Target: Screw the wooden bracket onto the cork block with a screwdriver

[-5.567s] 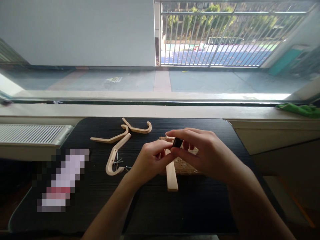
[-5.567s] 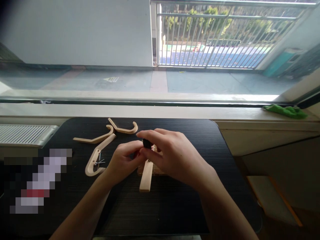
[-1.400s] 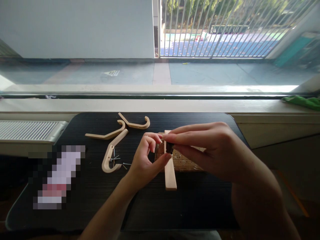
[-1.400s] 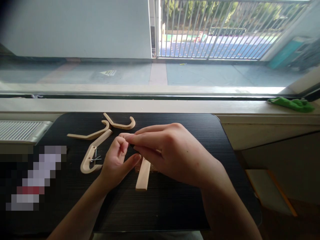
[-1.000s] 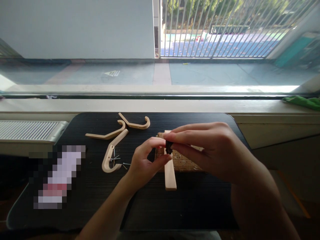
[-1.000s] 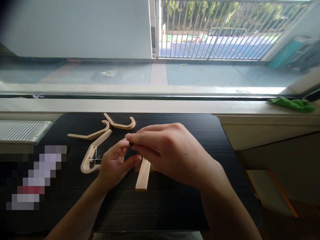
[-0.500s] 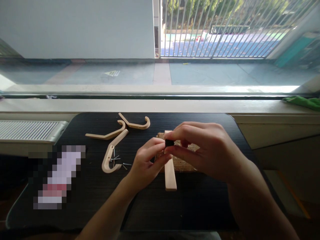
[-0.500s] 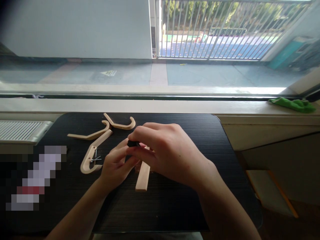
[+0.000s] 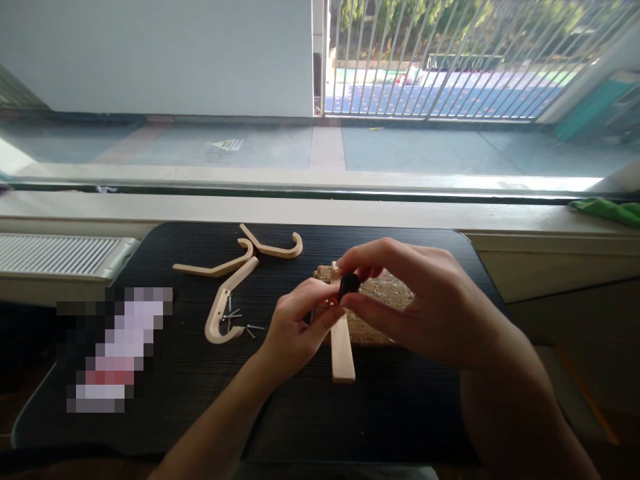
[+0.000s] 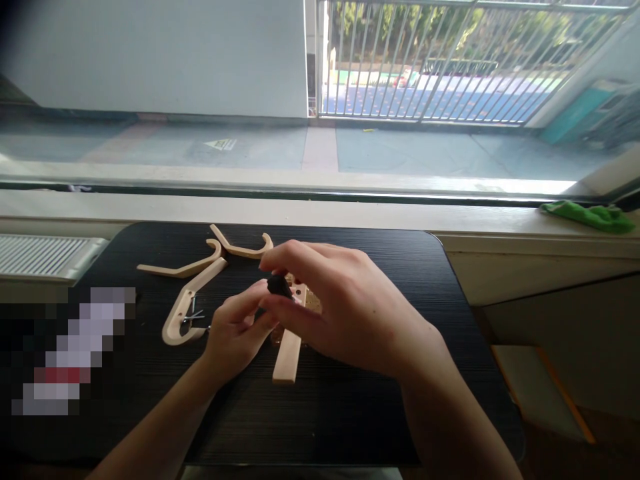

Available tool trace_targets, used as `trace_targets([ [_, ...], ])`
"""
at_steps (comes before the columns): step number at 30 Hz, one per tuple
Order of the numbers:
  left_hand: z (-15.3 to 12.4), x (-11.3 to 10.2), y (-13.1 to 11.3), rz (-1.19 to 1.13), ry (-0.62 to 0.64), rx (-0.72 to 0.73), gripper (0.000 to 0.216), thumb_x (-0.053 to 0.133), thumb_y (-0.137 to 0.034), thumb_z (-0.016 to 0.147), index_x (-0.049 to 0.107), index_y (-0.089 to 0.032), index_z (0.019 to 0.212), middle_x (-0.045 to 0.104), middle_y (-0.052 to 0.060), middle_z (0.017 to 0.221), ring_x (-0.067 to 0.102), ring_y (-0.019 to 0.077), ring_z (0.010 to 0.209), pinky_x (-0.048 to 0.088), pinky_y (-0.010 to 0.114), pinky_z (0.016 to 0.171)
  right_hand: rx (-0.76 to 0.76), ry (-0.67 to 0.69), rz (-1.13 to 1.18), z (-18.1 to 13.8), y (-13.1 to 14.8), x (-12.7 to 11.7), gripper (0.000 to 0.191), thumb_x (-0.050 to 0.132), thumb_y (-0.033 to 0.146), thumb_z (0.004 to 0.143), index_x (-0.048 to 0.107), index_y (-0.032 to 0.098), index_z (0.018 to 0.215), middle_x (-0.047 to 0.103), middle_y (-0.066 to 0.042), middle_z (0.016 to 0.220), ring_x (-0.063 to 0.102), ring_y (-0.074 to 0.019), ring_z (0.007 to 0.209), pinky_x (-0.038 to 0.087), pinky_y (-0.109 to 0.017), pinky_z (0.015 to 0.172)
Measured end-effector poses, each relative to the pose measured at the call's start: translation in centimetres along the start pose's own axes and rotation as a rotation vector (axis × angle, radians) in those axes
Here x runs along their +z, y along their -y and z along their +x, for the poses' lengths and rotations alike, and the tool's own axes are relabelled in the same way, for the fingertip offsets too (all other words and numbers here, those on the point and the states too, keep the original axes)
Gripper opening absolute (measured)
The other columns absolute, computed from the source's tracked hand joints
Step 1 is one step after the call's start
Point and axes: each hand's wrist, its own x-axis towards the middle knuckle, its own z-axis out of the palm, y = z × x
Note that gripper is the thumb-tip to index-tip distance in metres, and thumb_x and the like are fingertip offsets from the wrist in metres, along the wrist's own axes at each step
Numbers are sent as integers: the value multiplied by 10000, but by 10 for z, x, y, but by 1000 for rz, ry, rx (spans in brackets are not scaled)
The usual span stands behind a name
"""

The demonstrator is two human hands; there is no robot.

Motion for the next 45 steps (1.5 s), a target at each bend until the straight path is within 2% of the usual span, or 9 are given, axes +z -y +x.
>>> trace_targets([
  [5, 1, 0, 0, -10, 6, 56, 165, 654, -199, 876, 725, -186, 1024, 730, 50, 853, 655, 168, 805, 525, 276, 748, -9, 27, 82, -1, 3, -5, 178, 589, 63, 842, 623, 170, 980, 723, -62, 1013, 669, -160, 911, 516, -264, 789],
  [11, 1, -1, 2, 2, 63, 72, 197, 618, -187, 897, 728, -183, 1060, 728, 61, 870, 661, 166, 797, 529, 265, 725, 1, 38, 123, -1, 2, -5, 130, 583, 54, 867, 647, 158, 911, 741, -67, 974, 689, -149, 863, 529, -246, 758],
  [18, 0, -3, 3, -3, 64, 88, 189, 609, -202, 899, 718, -186, 1052, 724, 66, 900, 663, 180, 840, 530, 283, 757, -30, 18, 68, 0, 3, -3, 94, 596, 80, 877, 643, 158, 852, 735, -74, 917, 687, -168, 841, 526, -269, 736],
  [23, 2, -3, -1, 18, 73, 36, 126, 645, -217, 874, 725, -166, 957, 712, 57, 843, 651, 163, 774, 535, 266, 715, -2, 23, 57, 0, 3, -3, 111, 597, 79, 878, 633, 183, 895, 739, -60, 934, 685, -163, 835, 526, -268, 732],
  [28, 0, -2, 0, -4, 39, -41, 204, 648, -224, 868, 688, -171, 1061, 724, 46, 857, 636, 137, 718, 527, 248, 679, 4, 10, 41, -2, 2, -3, 55, 623, 137, 896, 625, 189, 881, 739, -60, 935, 682, -161, 814, 521, -263, 708],
  [36, 2, -3, -2, 25, 44, 12, 148, 596, -209, 907, 718, -170, 982, 721, 59, 868, 633, 145, 744, 515, 258, 693, 9, -24, 8, 1, 1, -1, 101, 629, 151, 893, 623, 161, 793, 708, -68, 885, 652, -146, 749, 496, -258, 667],
  [41, 3, -4, -1, 33, 82, 43, 125, 656, -270, 875, 719, -169, 912, 691, 56, 804, 629, 166, 740, 517, 266, 670, -38, 1, 82, 0, 2, -2, 80, 625, 108, 871, 642, 179, 840, 740, -57, 936, 676, -152, 828, 523, -263, 736],
  [45, 6, -5, -3, 41, 81, 58, 118, 627, -251, 892, 703, -173, 847, 694, 69, 833, 639, 183, 792, 519, 281, 708, -28, 22, 134, -1, 2, 0, 151, 600, 51, 843, 647, 180, 905, 748, -65, 1022, 693, -168, 922, 540, -271, 804],
])
